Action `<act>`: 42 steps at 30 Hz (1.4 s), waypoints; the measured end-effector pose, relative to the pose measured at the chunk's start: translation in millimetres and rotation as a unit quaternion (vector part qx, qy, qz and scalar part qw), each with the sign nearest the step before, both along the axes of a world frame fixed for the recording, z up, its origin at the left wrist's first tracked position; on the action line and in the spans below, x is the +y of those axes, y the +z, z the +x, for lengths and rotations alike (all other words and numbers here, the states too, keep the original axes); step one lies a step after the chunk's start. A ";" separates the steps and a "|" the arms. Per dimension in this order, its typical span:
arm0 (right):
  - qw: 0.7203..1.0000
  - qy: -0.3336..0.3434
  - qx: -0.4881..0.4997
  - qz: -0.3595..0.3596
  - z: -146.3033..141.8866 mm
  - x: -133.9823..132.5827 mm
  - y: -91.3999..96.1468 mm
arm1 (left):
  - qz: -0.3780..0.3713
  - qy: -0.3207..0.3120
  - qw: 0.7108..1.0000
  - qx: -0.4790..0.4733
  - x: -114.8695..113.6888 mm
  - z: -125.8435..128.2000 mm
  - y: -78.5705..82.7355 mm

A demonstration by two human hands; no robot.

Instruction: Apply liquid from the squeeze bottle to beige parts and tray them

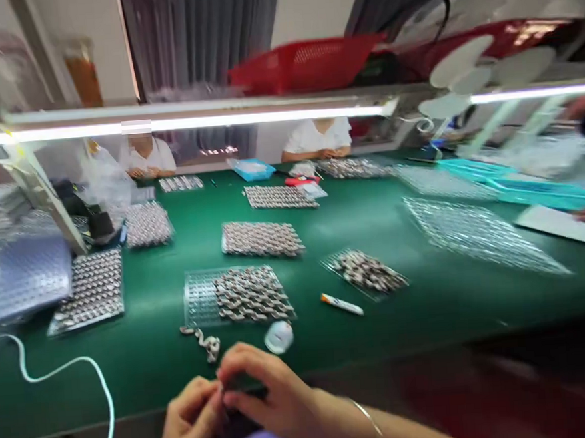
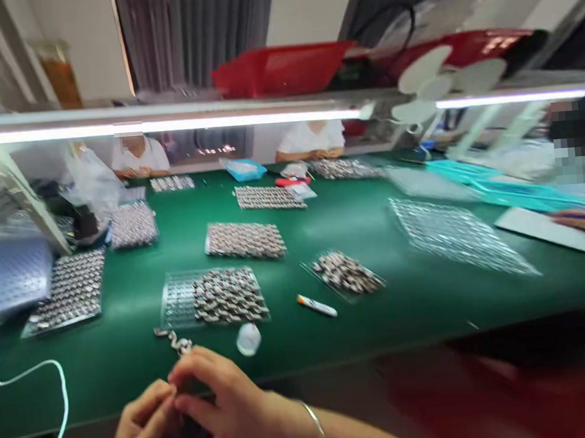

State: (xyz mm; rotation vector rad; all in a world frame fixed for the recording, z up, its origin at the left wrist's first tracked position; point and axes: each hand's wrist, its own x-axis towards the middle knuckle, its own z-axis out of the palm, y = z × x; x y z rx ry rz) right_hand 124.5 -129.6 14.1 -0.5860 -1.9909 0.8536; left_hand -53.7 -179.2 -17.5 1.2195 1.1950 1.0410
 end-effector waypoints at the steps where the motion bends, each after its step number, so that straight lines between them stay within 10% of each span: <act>1: 1.000 -0.006 0.015 -0.010 3.3 0.5 1.0 | -0.008 -0.010 1.000 -0.007 2.9 3.6 2.4; 16: 0.996 -0.015 0.067 -0.063 71.3 0.5 -18.6 | -0.105 -0.132 0.986 -0.002 22.6 48.6 3.3; 42: 0.977 0.012 0.094 -0.192 83.8 0.2 -57.4 | -0.173 -0.168 0.971 0.000 28.0 57.7 -22.6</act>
